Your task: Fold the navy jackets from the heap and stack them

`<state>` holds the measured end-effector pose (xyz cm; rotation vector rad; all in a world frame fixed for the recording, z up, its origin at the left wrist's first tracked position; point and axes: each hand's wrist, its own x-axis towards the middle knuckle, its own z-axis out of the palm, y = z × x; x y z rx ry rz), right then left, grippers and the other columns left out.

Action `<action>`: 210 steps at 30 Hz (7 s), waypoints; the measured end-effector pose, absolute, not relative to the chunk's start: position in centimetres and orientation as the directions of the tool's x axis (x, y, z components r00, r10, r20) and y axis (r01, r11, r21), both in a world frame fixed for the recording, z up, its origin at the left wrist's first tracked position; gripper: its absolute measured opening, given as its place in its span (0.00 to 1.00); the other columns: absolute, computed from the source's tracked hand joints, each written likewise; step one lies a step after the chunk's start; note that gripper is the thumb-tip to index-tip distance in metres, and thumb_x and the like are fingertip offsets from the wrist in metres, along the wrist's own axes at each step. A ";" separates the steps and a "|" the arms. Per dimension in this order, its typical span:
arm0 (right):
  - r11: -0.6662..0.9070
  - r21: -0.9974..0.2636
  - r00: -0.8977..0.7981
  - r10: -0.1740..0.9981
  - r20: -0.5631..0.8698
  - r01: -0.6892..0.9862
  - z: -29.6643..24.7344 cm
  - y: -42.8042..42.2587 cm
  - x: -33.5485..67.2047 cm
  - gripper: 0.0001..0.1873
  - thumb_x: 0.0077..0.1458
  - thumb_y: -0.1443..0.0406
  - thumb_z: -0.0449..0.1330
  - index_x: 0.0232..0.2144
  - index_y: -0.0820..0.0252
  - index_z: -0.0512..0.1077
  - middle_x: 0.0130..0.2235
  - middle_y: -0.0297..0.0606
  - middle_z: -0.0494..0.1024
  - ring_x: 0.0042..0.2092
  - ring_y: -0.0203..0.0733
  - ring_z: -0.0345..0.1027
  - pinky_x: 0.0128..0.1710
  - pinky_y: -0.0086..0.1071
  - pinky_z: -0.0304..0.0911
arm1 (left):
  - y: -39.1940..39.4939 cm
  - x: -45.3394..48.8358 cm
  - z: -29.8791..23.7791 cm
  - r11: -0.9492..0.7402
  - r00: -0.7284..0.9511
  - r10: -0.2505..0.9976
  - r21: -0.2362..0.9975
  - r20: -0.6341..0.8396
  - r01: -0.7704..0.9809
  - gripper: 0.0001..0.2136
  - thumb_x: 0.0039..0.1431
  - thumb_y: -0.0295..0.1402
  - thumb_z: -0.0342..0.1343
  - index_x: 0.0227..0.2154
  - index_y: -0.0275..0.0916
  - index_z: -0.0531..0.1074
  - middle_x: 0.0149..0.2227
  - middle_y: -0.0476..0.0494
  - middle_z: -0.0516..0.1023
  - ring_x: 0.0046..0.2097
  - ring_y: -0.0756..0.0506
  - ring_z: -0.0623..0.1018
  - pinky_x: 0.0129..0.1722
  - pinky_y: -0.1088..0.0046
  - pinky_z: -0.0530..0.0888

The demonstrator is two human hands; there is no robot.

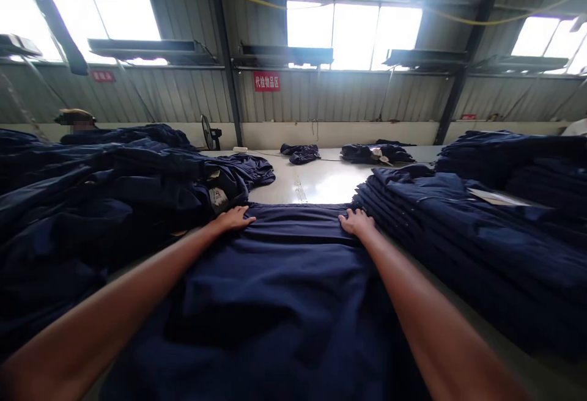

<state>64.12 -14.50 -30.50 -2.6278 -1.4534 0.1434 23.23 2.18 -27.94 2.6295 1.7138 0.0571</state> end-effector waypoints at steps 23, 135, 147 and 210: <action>-0.436 -0.166 0.447 0.894 0.039 0.885 -32.0 -10.6 65.2 0.36 0.73 0.51 0.31 0.74 0.55 0.55 0.77 0.45 0.47 0.77 0.55 0.37 0.74 0.58 0.33 | 4.2 22.8 -30.4 -0.440 0.427 0.896 0.117 0.119 0.891 0.31 0.74 0.50 0.38 0.73 0.41 0.57 0.76 0.40 0.53 0.76 0.38 0.53 0.74 0.48 0.44; -0.087 -0.637 0.510 0.687 0.518 0.766 -26.5 -41.8 61.6 0.17 0.56 0.55 0.58 0.40 0.57 0.79 0.39 0.39 0.85 0.41 0.50 0.78 0.42 0.36 0.68 | -26.2 41.8 -29.6 -0.820 0.668 0.481 0.561 0.568 0.114 0.17 0.69 0.27 0.49 0.58 0.40 0.61 0.44 0.40 0.78 0.45 0.40 0.78 0.47 0.63 0.73; 0.063 -0.914 0.462 0.847 0.262 0.401 -28.0 -40.2 60.4 0.31 0.56 0.55 0.59 0.61 0.52 0.70 0.50 0.40 0.83 0.43 0.47 0.79 0.44 0.40 0.74 | -26.8 41.6 -29.5 -0.947 0.734 0.254 0.317 0.630 0.055 0.25 0.64 0.27 0.56 0.63 0.49 0.68 0.66 0.38 0.65 0.65 0.35 0.68 0.64 0.53 0.67; 0.071 -0.896 0.430 0.859 0.278 0.439 -28.2 -40.3 59.7 0.30 0.61 0.44 0.60 0.56 0.55 0.77 0.50 0.46 0.83 0.51 0.53 0.77 0.52 0.47 0.72 | -26.3 42.3 -29.9 -0.927 0.702 0.263 0.374 0.662 -0.007 0.16 0.61 0.24 0.54 0.52 0.41 0.69 0.59 0.37 0.73 0.62 0.36 0.72 0.66 0.53 0.67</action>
